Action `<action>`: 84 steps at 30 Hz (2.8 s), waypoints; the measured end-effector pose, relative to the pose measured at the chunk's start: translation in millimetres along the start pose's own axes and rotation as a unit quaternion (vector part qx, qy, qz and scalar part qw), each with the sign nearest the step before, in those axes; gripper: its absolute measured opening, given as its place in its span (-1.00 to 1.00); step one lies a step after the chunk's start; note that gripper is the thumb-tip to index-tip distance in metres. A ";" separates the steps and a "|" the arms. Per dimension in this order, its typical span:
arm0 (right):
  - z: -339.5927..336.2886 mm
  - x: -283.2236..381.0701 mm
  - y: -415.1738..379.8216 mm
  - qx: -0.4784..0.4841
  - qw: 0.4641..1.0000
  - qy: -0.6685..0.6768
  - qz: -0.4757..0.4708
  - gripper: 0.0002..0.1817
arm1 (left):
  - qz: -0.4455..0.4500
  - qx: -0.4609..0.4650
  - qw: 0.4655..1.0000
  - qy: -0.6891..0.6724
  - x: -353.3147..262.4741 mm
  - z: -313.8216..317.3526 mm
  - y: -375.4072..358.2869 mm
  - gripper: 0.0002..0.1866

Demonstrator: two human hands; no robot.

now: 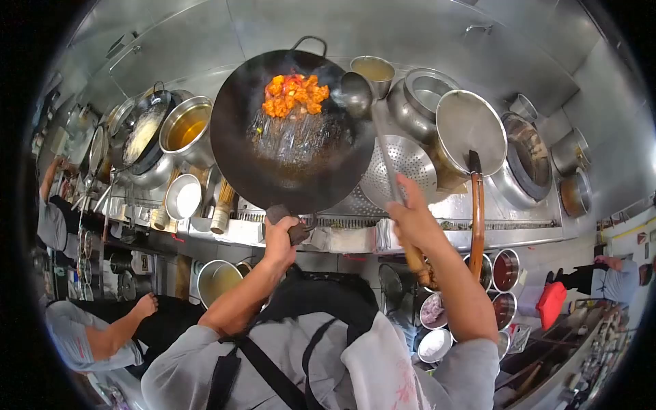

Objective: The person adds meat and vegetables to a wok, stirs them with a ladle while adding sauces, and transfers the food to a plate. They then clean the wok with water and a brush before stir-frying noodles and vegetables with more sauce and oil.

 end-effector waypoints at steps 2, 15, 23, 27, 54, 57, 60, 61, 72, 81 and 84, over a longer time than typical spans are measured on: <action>44.1 -0.2 9.5 0.056 0.980 0.178 0.066 -0.41 | -0.021 -0.030 0.999 0.026 -2.3 0.2 3.0 -0.81; 133.1 -65.6 -38.4 0.319 0.755 0.550 0.162 -0.56 | -0.277 -0.047 0.957 -0.071 17.0 -46.2 -42.6 -0.72; 141.7 -88.4 -30.7 0.312 0.819 0.448 0.178 -0.44 | -0.283 -0.020 0.952 -0.115 12.6 -42.7 -49.7 -0.67; 151.2 -106.5 -34.8 0.278 0.827 0.451 0.187 -0.50 | -0.306 0.002 0.951 -0.049 28.2 -65.2 -39.3 -0.66; 141.2 -57.7 -255.0 -0.051 0.901 0.430 0.010 -0.48 | -0.308 0.154 0.935 0.082 -24.6 -29.5 -108.8 -0.78; 119.1 -53.7 -334.3 -0.091 0.850 0.519 -0.028 -0.53 | -0.304 0.215 0.916 0.147 -3.0 -4.8 -156.1 -0.78; 113.4 -65.6 -423.1 -0.193 0.825 0.526 -0.080 -0.53 | -0.358 0.346 0.858 0.131 28.6 37.5 -217.7 -0.78; 113.0 -77.6 -453.6 -0.245 0.804 0.533 -0.093 -0.53 | -0.384 0.341 0.846 0.145 38.4 44.7 -239.1 -0.76; 231.4 -140.9 -631.2 -0.635 0.607 0.455 -0.145 -0.51 | -0.606 0.613 0.427 0.273 193.8 89.8 -495.9 -0.68; 354.7 -74.1 -547.9 -0.842 0.191 0.448 -0.231 -0.54 | -0.672 0.557 0.098 0.479 206.0 5.4 -539.4 -0.78; 431.7 -51.0 -558.3 -0.906 0.063 0.365 -0.206 -0.51 | -0.646 0.549 0.041 0.529 192.8 -40.5 -550.3 -0.79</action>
Point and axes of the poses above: each hand's wrist, its own y-axis towards the middle knuckle, its own z-axis out of the palm, x = y × z, the point moved 10 cm from there along y, towards the middle knuckle, and after that the axes turned 6 degrees about -z, right-handed, at the moved point
